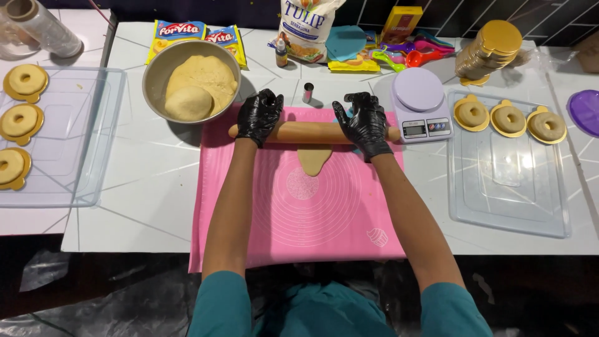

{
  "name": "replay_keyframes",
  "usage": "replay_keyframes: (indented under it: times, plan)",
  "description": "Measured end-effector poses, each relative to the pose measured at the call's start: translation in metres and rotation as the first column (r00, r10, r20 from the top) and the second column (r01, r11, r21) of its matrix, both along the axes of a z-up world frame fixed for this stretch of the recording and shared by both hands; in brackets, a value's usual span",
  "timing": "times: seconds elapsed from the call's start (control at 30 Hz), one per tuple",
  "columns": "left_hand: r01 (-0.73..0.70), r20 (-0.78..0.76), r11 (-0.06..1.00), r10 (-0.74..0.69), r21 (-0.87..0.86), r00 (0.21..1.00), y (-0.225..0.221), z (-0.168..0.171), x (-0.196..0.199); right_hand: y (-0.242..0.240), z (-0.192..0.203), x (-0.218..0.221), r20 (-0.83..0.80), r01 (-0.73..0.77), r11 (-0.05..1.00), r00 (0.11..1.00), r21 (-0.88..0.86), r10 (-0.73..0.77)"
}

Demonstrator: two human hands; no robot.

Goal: Shaping a piece of dough into a flat circle for a donut using hands and a rolling pin on a silicone mat.

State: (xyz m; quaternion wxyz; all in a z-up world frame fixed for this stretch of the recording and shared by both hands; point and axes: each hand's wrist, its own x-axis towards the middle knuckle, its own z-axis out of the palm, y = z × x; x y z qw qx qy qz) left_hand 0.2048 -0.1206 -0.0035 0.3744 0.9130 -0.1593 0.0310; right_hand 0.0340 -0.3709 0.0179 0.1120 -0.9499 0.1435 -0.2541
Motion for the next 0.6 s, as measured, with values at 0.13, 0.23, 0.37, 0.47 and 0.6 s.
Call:
replay_keyframes:
  times: [0.13,0.23,0.37,0.47,0.6]
  plan:
    - [-0.006,-0.039,0.999,0.008,0.050,0.999,0.006,0.013,-0.017,0.003,-0.001,-0.006,0.009,-0.011,0.999,1.000,-0.044,0.011]
    - [-0.010,0.020,0.986,0.007,0.165,1.000,0.016,0.014,-0.045,0.015,-0.005,-0.023,0.004,-0.027,0.994,1.000,-0.109,0.027]
    - [-0.011,0.211,0.963,-0.047,0.268,0.976,0.030,0.010,-0.082,0.059,0.032,-0.080,0.004,-0.080,0.976,0.997,-0.203,0.082]
    - [-0.015,0.404,0.956,-0.110,0.294,0.908,0.057,-0.002,-0.126,0.070,0.030,-0.121,0.130,-0.140,0.942,0.974,-0.306,0.187]
    - [-0.029,0.580,0.948,-0.168,0.316,0.797,0.079,-0.013,-0.181,0.098,0.050,-0.169,0.037,-0.140,0.927,0.986,-0.349,0.163]
